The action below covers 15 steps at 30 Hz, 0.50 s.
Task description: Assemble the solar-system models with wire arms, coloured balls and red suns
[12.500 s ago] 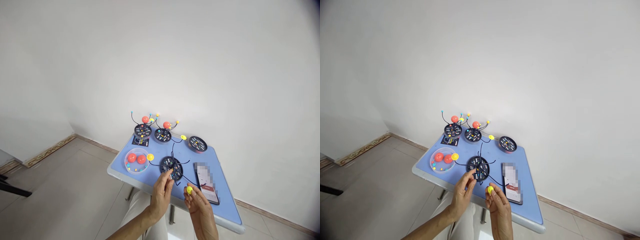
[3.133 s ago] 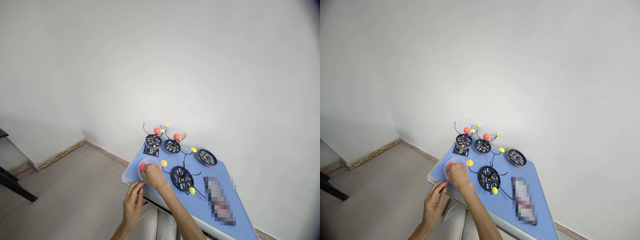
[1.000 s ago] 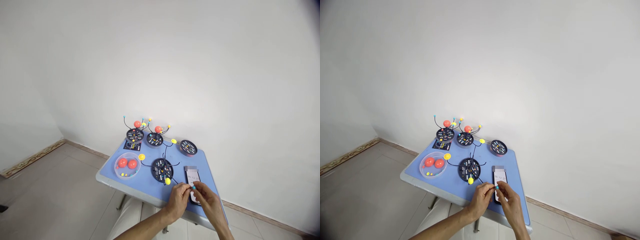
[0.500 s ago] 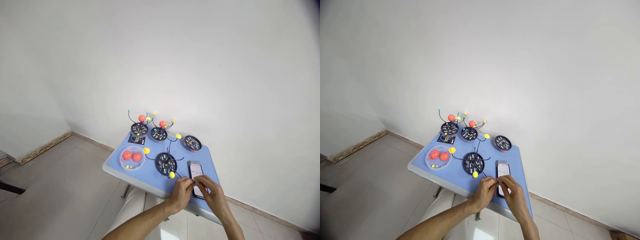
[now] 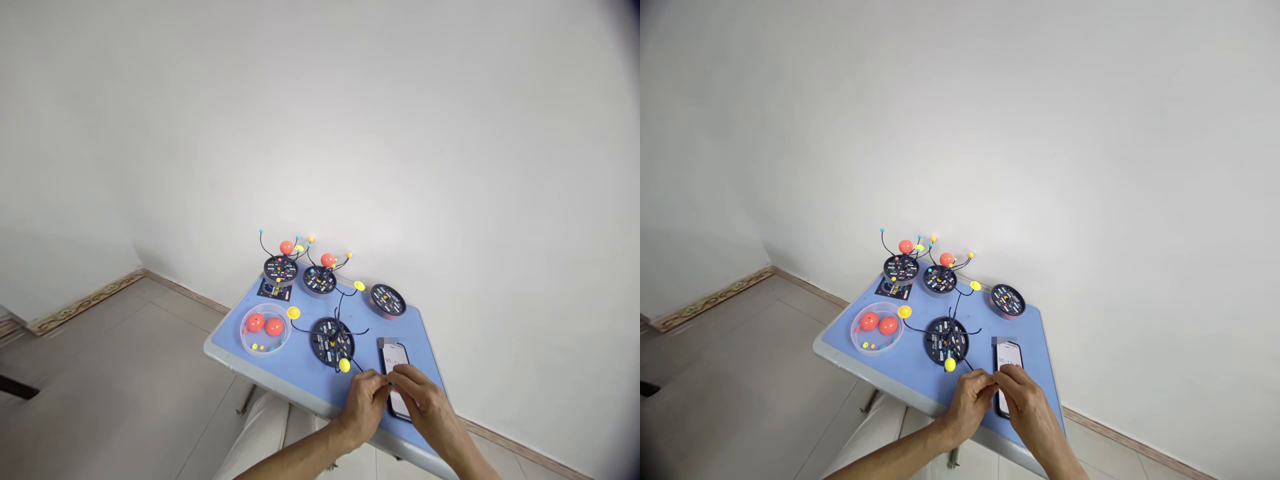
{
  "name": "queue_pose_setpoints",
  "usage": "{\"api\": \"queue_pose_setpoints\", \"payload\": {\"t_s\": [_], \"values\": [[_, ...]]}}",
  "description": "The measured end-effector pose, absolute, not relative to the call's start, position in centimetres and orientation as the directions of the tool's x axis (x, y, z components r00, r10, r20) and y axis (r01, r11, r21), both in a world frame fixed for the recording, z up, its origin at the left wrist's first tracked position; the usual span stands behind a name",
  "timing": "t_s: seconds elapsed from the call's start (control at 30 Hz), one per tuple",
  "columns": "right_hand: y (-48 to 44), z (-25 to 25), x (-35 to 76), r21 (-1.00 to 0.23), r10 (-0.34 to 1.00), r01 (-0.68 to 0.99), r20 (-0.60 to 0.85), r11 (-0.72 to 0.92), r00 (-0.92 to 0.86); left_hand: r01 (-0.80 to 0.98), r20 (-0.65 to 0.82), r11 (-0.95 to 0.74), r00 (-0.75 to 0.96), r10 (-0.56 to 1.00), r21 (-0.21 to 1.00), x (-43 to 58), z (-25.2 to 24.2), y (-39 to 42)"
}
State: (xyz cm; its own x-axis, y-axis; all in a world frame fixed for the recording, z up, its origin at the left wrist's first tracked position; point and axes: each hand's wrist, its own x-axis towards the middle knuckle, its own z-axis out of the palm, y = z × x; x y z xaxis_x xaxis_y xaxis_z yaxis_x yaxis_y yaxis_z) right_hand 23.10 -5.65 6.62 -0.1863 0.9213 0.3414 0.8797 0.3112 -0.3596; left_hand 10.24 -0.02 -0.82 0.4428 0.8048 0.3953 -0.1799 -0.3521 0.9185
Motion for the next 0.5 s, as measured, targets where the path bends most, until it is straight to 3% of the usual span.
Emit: {"api": "queue_pose_setpoints", "payload": {"t_s": [0.5], "values": [[-4.91, 6.87, 22.97, -0.354, 0.957, 0.903, 0.238, 0.243, -0.164, -0.169, 0.378, -0.338, 0.439, 0.815, 0.926, 10.21, -0.97, 0.20]]}}
